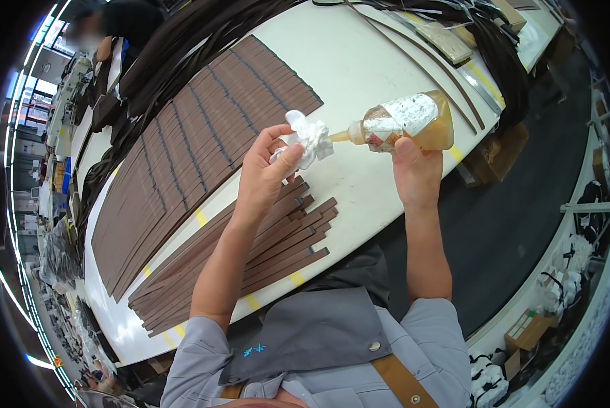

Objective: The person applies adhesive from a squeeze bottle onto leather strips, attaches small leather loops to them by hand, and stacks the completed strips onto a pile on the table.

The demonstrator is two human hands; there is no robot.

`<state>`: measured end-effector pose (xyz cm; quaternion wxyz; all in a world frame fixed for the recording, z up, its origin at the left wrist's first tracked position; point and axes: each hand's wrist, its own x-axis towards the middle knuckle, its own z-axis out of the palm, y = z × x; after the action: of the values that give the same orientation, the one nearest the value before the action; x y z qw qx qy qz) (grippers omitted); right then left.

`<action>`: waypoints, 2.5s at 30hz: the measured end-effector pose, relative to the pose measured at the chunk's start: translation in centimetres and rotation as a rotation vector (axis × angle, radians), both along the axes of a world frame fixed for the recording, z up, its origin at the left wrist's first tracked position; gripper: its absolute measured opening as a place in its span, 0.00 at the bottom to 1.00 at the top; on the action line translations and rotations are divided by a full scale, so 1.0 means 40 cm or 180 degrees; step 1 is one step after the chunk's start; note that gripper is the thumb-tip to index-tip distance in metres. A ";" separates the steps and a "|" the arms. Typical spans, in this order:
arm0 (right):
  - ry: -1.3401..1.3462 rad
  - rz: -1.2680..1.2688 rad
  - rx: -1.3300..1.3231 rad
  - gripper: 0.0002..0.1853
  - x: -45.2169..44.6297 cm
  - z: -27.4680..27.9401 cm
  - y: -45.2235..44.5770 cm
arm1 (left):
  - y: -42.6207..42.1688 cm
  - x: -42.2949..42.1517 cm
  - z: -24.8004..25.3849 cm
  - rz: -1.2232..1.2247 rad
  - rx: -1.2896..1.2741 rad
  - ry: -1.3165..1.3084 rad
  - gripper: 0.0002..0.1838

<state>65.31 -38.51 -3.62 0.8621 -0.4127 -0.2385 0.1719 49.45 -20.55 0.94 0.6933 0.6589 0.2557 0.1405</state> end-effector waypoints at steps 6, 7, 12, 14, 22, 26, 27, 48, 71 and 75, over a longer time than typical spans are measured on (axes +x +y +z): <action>0.0038 0.0086 0.0051 0.38 -0.011 -0.005 -0.005 | -0.009 -0.022 0.032 -0.0258 0.1698 -0.0054 0.19; 0.0077 0.0117 0.0086 0.38 -0.013 -0.006 -0.006 | -0.009 -0.026 0.042 -0.0416 0.2015 0.0131 0.19; 0.0130 0.0252 0.0047 0.39 -0.032 -0.003 -0.009 | 0.000 -0.045 0.065 -0.0667 0.2704 0.0336 0.17; 0.0140 0.0285 0.0011 0.40 -0.037 0.009 -0.009 | 0.000 -0.052 0.064 -0.0833 0.2910 0.0193 0.15; 0.0562 0.1329 0.0717 0.50 0.017 -0.052 -0.023 | -0.036 -0.083 0.102 -0.1454 0.0478 0.0208 0.17; 0.0677 0.1232 0.0828 0.54 0.071 -0.118 -0.068 | -0.055 -0.078 0.049 -0.1280 -0.0247 -0.0206 0.16; 0.0720 0.1073 0.0666 0.55 0.075 -0.102 -0.075 | -0.065 -0.072 0.033 -0.1055 -0.0067 -0.0436 0.17; -0.0085 -0.0129 0.0570 0.36 0.043 0.060 -0.144 | -0.035 -0.002 -0.033 0.0192 0.0974 -0.0353 0.19; -0.2341 0.0072 -0.5101 0.32 0.328 0.034 -0.128 | -0.045 0.326 -0.237 0.0316 0.2513 -0.0081 0.13; -0.2292 -0.0017 -0.5047 0.33 0.349 0.002 -0.135 | -0.051 0.273 -0.215 0.0298 0.2804 -0.0044 0.26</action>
<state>79.27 -43.90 -3.52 0.1932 -0.9211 -0.3056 0.1443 60.38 -22.57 -7.67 0.3410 0.8782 0.1964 0.2718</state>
